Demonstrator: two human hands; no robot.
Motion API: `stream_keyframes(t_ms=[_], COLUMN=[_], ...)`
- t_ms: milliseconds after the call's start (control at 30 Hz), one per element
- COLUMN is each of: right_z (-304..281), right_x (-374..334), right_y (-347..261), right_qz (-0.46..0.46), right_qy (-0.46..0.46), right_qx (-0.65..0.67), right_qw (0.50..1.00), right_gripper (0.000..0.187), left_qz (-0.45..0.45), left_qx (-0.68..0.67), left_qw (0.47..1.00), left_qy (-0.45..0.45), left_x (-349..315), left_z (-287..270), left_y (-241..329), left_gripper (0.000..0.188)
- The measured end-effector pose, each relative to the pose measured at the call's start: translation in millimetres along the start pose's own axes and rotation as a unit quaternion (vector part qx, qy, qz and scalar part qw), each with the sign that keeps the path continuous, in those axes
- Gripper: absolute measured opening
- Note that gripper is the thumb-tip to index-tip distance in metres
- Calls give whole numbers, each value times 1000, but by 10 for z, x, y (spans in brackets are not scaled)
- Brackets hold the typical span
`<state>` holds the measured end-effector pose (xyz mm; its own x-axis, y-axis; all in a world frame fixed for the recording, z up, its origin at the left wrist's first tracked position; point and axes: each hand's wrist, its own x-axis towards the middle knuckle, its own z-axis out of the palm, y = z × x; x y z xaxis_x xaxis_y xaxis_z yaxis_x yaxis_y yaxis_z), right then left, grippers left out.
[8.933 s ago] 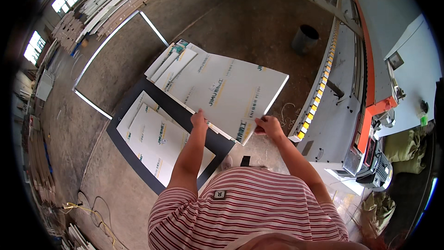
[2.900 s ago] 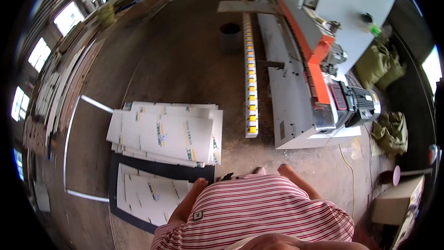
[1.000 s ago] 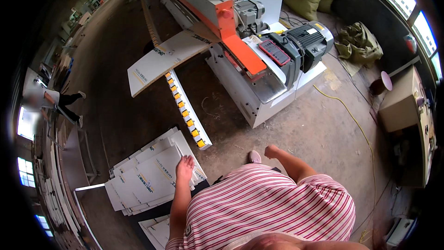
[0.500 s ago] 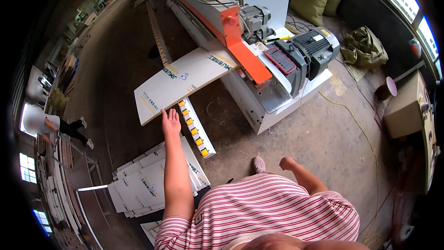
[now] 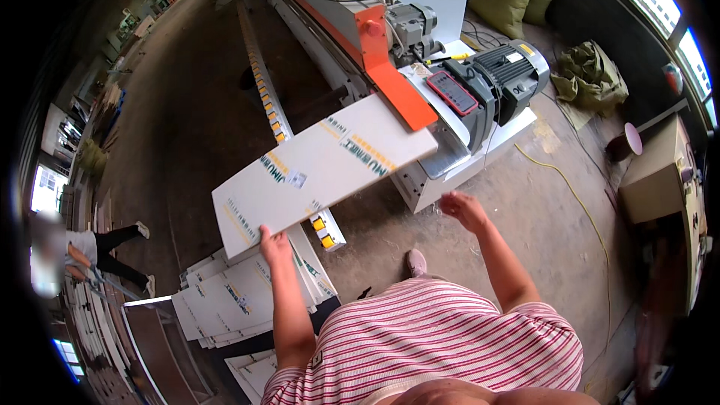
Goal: The person repeatedly picks up white rectangular panels from a conveyor and stacks them on a nearby table. The person handles the panels one at a time, placing them in a growing pile.
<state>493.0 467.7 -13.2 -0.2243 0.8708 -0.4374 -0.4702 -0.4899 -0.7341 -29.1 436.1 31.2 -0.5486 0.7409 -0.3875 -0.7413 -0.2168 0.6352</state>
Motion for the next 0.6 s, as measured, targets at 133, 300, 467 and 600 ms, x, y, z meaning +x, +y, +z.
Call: stream_keyframes(t_ms=[133,300,467,600], right_z=[732,1104,1918,2981], right_x=[-127,-120,-687,-592], right_y=[-463,-289,-806,-1087], right_qz=[66,23,-225,-504], right_qy=[-147,-274,-300,-325], right_qx=[89,-105,-382,-451], right_qw=[983,956,845,661], right_gripper=[51,41,38,33], left_qz=[29,96,159,202], left_qx=[11,-58,-221,-115], left_qw=[999,993,961,919], left_qy=[-8,-42,46,-319], left_x=[-407,-1167,-1521,-585], left_z=[-731,-1244,-340,-784], left_y=[475,612,1083,2137], left_gripper=[51,51,47,49])
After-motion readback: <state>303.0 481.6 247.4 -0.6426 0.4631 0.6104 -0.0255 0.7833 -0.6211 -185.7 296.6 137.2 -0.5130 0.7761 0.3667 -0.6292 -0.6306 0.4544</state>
